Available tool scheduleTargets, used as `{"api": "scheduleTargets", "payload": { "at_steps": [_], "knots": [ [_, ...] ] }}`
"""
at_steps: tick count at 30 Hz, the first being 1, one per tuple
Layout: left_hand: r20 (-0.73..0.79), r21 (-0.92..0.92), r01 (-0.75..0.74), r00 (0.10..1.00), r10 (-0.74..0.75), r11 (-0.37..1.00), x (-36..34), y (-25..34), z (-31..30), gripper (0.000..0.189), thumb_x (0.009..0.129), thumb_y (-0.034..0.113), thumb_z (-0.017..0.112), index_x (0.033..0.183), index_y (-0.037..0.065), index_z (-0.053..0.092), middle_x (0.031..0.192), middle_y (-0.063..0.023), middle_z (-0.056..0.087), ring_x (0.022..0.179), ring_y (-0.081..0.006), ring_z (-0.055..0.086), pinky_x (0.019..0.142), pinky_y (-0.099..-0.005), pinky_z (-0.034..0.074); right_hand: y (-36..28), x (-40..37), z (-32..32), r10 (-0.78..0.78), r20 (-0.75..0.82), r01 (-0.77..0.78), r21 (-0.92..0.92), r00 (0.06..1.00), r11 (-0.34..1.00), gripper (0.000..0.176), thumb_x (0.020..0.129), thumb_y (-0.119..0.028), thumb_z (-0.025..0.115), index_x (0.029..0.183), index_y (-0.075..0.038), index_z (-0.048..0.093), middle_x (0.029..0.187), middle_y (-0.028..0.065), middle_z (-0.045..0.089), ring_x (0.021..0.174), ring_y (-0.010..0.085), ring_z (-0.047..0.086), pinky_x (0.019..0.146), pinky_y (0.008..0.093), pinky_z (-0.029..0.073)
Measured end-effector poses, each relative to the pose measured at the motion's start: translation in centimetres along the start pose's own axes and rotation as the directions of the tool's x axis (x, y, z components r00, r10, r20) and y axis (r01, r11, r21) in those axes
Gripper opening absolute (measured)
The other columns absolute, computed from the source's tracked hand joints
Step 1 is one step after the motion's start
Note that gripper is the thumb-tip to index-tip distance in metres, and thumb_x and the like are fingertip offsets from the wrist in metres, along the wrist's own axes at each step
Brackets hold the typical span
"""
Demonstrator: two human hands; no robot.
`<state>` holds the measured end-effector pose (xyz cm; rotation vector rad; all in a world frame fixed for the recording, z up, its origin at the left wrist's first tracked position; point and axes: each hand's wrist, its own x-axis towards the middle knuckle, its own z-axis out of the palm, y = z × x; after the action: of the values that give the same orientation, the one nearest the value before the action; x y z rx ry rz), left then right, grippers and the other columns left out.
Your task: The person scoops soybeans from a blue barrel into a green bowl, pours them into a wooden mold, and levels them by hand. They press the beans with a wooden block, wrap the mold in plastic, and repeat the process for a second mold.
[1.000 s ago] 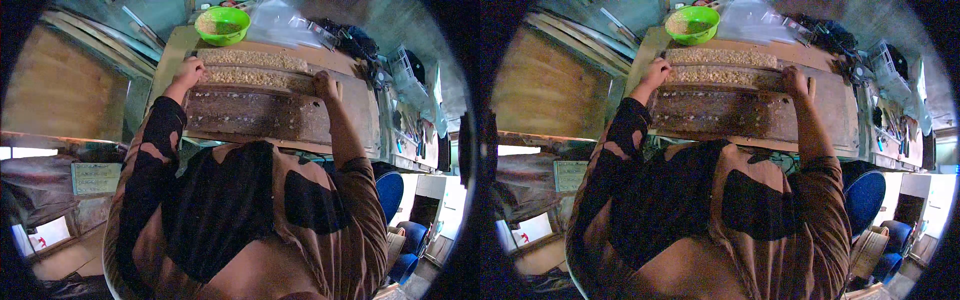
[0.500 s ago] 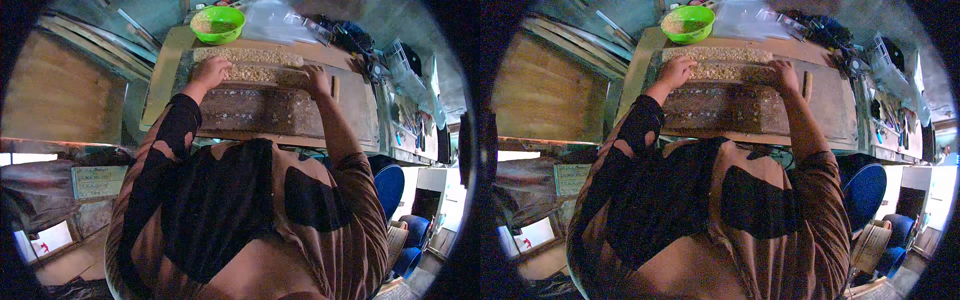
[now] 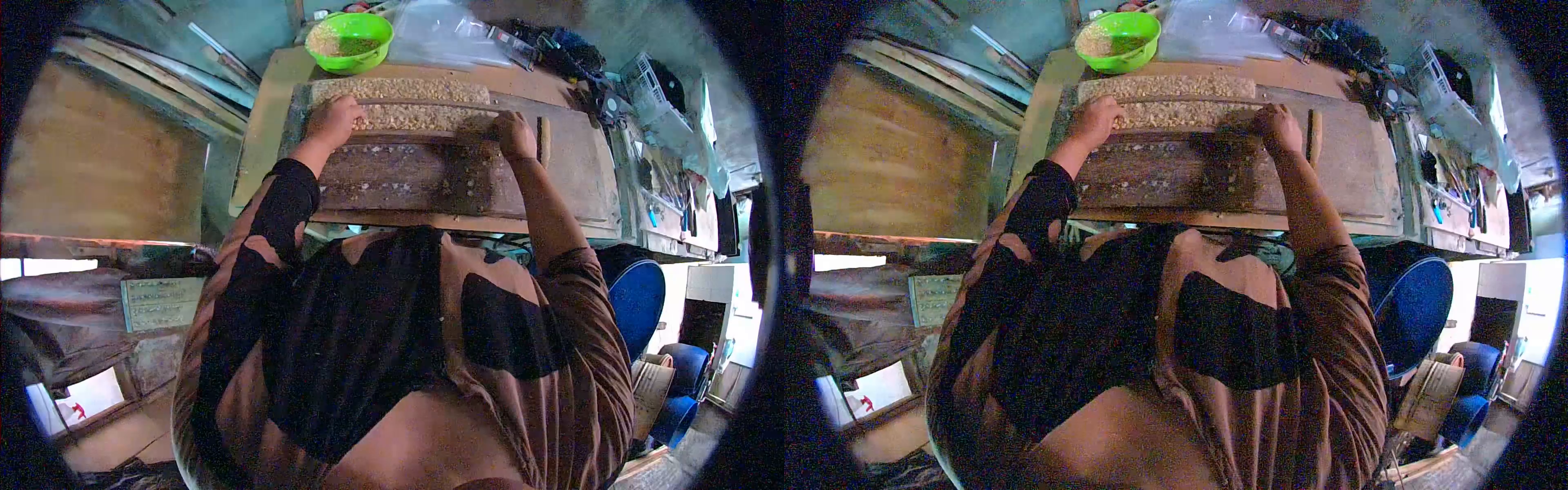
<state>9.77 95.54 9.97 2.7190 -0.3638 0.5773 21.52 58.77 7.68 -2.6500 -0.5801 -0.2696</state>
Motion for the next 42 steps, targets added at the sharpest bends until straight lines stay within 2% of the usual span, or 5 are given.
{"api": "scheduleTargets", "payload": {
  "at_steps": [8,19,32,39,42],
  "knots": [
    [0.384,0.248,0.047,0.912,-0.143,0.968,1.7,3.2,-5.0,0.009,0.063,0.011,0.053,0.070,0.006,0.056,0.075,-0.0113,0.051,0.075,-0.0298,0.052,0.063,-0.0392,0.042,-0.7,-0.7,-0.6,-0.035,-0.040,0.034,-0.028,0.999,0.999,0.020,0.074,-0.022,0.049,0.088,-0.009,0.054,0.094,0.0118,0.052,0.090,0.0312,0.049,0.075,0.0383,0.042],
    [0.178,0.136,-0.042,0.984,0.017,0.990,3.7,8.4,4.4,0.049,0.077,0.034,0.043,0.122,0.014,0.036,0.128,-0.0090,0.031,0.119,-0.0289,0.025,0.093,-0.0535,0.016,-2.6,-1.9,-3.0,0.042,-0.010,-0.041,0.063,0.999,0.997,0.022,0.074,-0.011,0.043,0.093,-0.008,0.055,0.096,0.0104,0.053,0.095,0.0295,0.046,0.079,0.0364,0.040],
    [0.118,0.198,-0.175,0.981,0.154,0.964,3.7,8.5,4.8,0.038,0.080,0.023,0.041,0.115,0.011,0.043,0.123,-0.0087,0.039,0.113,-0.0292,0.034,0.090,-0.0459,0.027,3.5,-8.3,-9.0,0.055,-0.197,-0.052,0.021,0.979,0.998,0.021,0.078,-0.028,0.047,0.084,-0.011,0.058,0.081,0.0092,0.056,0.082,0.0293,0.053,0.068,0.0389,0.043],
    [0.133,0.178,-0.180,0.979,0.157,0.967,3.8,8.7,4.7,0.037,0.081,0.022,0.039,0.115,0.009,0.043,0.123,-0.0091,0.038,0.114,-0.0294,0.032,0.092,-0.0466,0.025,20.9,-18.9,-13.7,0.738,-0.581,-0.782,0.259,0.343,0.567,0.032,0.068,-0.037,0.057,0.078,-0.007,0.060,0.073,0.0116,0.060,0.070,0.0264,0.058,0.064,0.0340,0.044],
    [0.141,0.156,-0.177,0.978,0.156,0.972,3.9,8.7,4.7,0.038,0.081,0.021,0.039,0.116,0.009,0.042,0.123,-0.0090,0.038,0.115,-0.0293,0.032,0.092,-0.0458,0.024,25.6,-21.5,-12.5,0.800,-0.514,-0.858,0.214,0.307,0.467,0.030,0.065,-0.034,0.059,0.082,-0.009,0.061,0.079,0.0103,0.061,0.075,0.0244,0.059,0.067,0.0314,0.044]
  ]
}}
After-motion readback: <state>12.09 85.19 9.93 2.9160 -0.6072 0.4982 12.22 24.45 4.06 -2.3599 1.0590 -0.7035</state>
